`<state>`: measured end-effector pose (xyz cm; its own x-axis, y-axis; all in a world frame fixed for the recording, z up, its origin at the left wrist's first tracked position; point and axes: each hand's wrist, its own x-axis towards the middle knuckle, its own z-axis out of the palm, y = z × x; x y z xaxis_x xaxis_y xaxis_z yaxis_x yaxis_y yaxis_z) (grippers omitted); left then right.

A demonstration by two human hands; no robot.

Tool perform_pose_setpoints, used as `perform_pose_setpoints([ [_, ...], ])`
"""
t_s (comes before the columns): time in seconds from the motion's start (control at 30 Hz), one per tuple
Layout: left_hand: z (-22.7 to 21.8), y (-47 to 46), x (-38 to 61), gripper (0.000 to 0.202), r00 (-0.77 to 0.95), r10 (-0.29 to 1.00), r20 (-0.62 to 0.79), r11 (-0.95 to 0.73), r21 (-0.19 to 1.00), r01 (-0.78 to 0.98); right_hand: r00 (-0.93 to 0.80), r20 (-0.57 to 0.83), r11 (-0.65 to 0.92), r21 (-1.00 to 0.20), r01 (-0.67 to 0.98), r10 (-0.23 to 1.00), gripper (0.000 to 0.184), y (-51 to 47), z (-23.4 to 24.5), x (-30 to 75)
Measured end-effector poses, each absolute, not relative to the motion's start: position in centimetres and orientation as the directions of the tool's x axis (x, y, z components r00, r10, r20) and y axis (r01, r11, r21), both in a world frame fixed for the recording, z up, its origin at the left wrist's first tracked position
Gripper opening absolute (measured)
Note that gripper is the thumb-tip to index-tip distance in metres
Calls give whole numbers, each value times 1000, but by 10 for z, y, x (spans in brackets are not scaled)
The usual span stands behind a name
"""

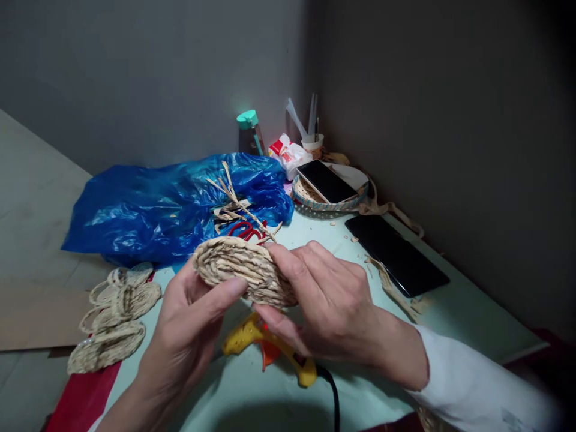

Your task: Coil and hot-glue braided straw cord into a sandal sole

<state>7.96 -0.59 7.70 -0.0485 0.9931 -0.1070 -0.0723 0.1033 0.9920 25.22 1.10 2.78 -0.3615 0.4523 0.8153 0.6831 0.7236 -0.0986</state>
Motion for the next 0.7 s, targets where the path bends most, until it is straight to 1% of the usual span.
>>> perform_pose_setpoints([
  [0.07, 73, -3, 79, 18, -70, 991, -118, 107, 984, -145, -378, 795, 752, -143, 643, 475, 59, 9, 28, 252],
  [0.1, 72, -2, 78, 19, -78, 990, -116, 101, 979, -177, -382, 784, 768, -179, 615, 489, 62, 8, 28, 251],
  [0.17, 71, 0, 77, 28, -96, 989, -117, 96, 976, -195, -372, 774, 795, -265, 545, 513, 65, 7, 30, 251],
  [0.2, 71, 1, 76, 29, -95, 988, -125, 104, 975, -197, -357, 774, 804, -308, 508, 522, 65, 6, 31, 251],
  [0.3, 73, 2, 76, 20, -67, 987, -146, 130, 972, -197, -326, 770, 823, -428, 373, 548, 56, 5, 36, 253],
  [0.37, 74, 1, 78, 20, -61, 988, -143, 127, 970, -208, -323, 754, 818, -498, 287, 572, 48, 4, 40, 255],
  [0.43, 75, 0, 80, 20, -74, 988, -138, 121, 971, -206, -323, 724, 792, -566, 228, 610, 41, 4, 44, 257],
  [0.5, 76, -1, 81, 16, -95, 986, -136, 119, 979, -168, -309, 695, 758, -622, 195, 649, 36, 4, 45, 259],
  [0.6, 75, -2, 83, 17, -127, 984, -126, 111, 986, -123, -292, 685, 739, -658, 147, 668, 31, 5, 45, 259],
  [0.7, 73, -1, 81, 15, -129, 983, -131, 112, 983, -145, -285, 689, 738, -664, 120, 666, 30, 7, 43, 258],
])
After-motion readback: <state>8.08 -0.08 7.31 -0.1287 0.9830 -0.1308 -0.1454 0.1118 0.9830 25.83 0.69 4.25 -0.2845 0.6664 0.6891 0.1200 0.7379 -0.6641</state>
